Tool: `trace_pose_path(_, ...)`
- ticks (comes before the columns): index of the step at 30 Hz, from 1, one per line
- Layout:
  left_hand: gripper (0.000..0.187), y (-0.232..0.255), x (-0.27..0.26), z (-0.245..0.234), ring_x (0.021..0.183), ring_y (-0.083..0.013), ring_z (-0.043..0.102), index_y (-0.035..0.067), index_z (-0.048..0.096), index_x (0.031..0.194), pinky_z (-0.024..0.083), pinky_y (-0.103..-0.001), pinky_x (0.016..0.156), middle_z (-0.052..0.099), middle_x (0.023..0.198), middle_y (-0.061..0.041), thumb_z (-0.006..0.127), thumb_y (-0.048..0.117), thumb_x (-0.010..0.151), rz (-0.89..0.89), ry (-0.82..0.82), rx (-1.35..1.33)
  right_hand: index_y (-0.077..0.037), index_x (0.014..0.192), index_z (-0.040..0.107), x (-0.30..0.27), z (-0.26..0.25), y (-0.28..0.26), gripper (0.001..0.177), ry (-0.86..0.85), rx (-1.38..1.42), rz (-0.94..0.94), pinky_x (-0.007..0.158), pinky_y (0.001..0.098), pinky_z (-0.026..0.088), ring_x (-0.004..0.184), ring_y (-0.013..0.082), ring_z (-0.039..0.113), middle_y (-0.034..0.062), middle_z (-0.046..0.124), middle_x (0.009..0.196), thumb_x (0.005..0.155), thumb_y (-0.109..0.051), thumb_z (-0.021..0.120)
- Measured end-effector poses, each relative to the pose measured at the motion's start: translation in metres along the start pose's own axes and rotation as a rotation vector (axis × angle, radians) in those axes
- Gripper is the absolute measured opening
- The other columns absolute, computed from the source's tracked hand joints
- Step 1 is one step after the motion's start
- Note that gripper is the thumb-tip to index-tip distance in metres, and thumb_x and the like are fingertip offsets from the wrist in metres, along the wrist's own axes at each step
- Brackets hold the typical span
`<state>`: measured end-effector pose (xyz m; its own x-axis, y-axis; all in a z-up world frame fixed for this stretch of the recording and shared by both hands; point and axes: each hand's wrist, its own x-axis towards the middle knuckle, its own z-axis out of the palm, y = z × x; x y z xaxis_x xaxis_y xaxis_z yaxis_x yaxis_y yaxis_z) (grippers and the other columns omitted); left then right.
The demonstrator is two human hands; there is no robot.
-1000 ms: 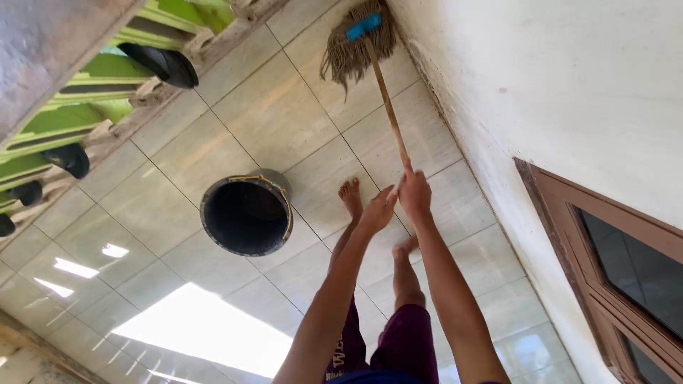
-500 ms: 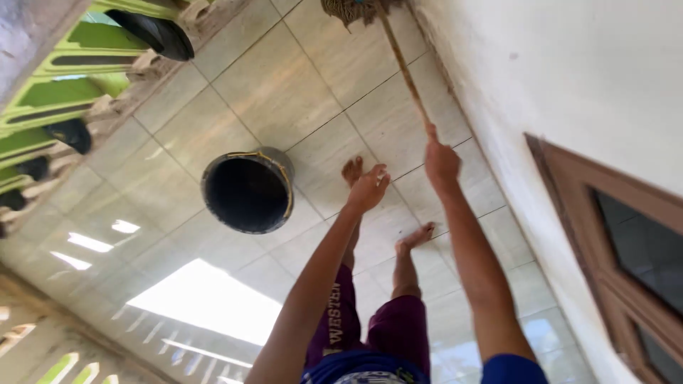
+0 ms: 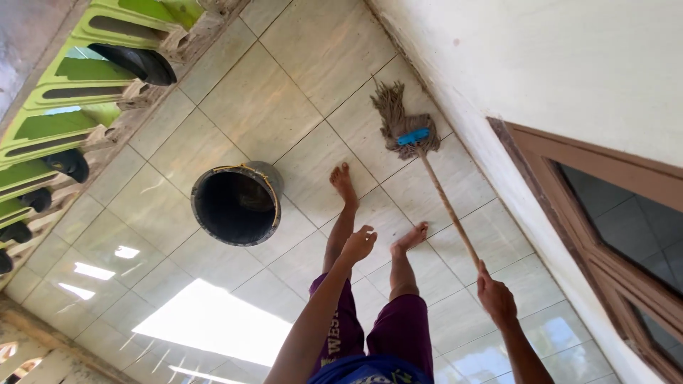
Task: Mopping a tiled balcony floor with a mop and bucket.
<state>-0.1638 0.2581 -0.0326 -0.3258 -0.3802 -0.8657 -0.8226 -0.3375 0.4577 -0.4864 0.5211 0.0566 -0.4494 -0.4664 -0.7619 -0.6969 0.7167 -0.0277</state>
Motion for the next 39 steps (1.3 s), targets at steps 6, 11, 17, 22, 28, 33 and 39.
trace_pose_path(6,0.041,-0.010,0.007,-0.007,0.108,-0.0363,0.072,0.014,0.060,0.131,0.053,-0.047,0.095,0.077,0.112,-0.013,0.055,0.040,0.099,-0.059,-0.002,-0.060,-0.028,0.157,0.044,0.109,-0.067,-0.099,0.056,0.135,-0.037,-0.248,0.058,0.0572,0.053,0.063,0.0459,0.066,0.0221,0.066,0.065,0.102,-0.026,0.055)
trace_pose_path(11,0.041,-0.030,0.019,-0.043,0.108,-0.0391,0.070,0.015,0.062,0.131,0.053,-0.049,0.095,0.076,0.111,-0.017,0.056,0.041,0.100,-0.088,0.101,-0.093,-0.027,0.153,0.054,0.247,-0.105,-0.254,0.053,-0.042,0.544,-0.255,0.052,0.0475,0.047,0.055,0.0289,0.055,0.0204,0.059,0.067,0.101,-0.030,0.062)
trace_pose_path(17,0.041,-0.054,0.025,-0.128,0.108,-0.0420,0.069,0.016,0.060,0.131,0.053,-0.050,0.095,0.076,0.112,-0.018,0.055,0.042,0.100,-0.159,0.212,-0.189,-0.014,0.150,0.056,0.354,-0.107,-0.459,0.046,0.227,0.374,-0.504,0.070,0.0473,0.057,0.081,0.0381,0.069,0.0236,0.070,0.091,0.105,-0.022,0.058)
trace_pose_path(22,0.038,-0.082,0.024,-0.153,0.106,-0.0406,0.071,0.017,0.062,0.130,0.056,-0.050,0.090,0.075,0.112,-0.017,0.054,0.040,0.100,-0.192,0.297,-0.275,-0.007,0.155,0.045,0.291,-0.085,-0.489,0.051,0.194,0.290,-0.538,0.070,0.0477,0.061,0.082,0.0412,0.072,0.0256,0.071,0.095,0.106,-0.017,0.052)
trace_pose_path(28,0.037,-0.102,0.010,-0.154,0.103,-0.0365,0.074,0.017,0.062,0.127,0.056,-0.049,0.089,0.079,0.106,-0.012,0.054,0.042,0.100,-0.256,0.297,-0.317,-0.013,0.161,0.032,0.166,-0.052,-0.513,0.059,-0.115,0.218,-0.419,0.056,0.0495,0.059,0.065,0.0380,0.072,0.0237,0.073,0.080,0.103,-0.017,0.048)
trace_pose_path(33,0.040,-0.091,0.000,-0.130,0.107,-0.0373,0.071,0.016,0.061,0.129,0.054,-0.048,0.093,0.077,0.112,-0.014,0.057,0.040,0.098,-0.219,0.224,-0.294,-0.019,0.150,0.049,0.173,0.062,-0.502,0.034,0.555,0.278,-0.887,0.078,0.0409,0.063,0.110,0.0435,0.072,0.0265,0.072,0.129,0.116,-0.024,0.048)
trace_pose_path(39,0.039,-0.092,-0.019,-0.137,0.107,-0.0367,0.071,0.017,0.061,0.130,0.052,-0.048,0.094,0.077,0.112,-0.013,0.057,0.039,0.098,-0.195,0.250,-0.170,-0.026,0.142,0.058,0.184,-0.014,-0.576,0.043,0.031,0.258,-0.344,0.079,0.0565,0.057,0.089,0.0441,0.070,0.0190,0.073,0.097,0.100,-0.032,0.054)
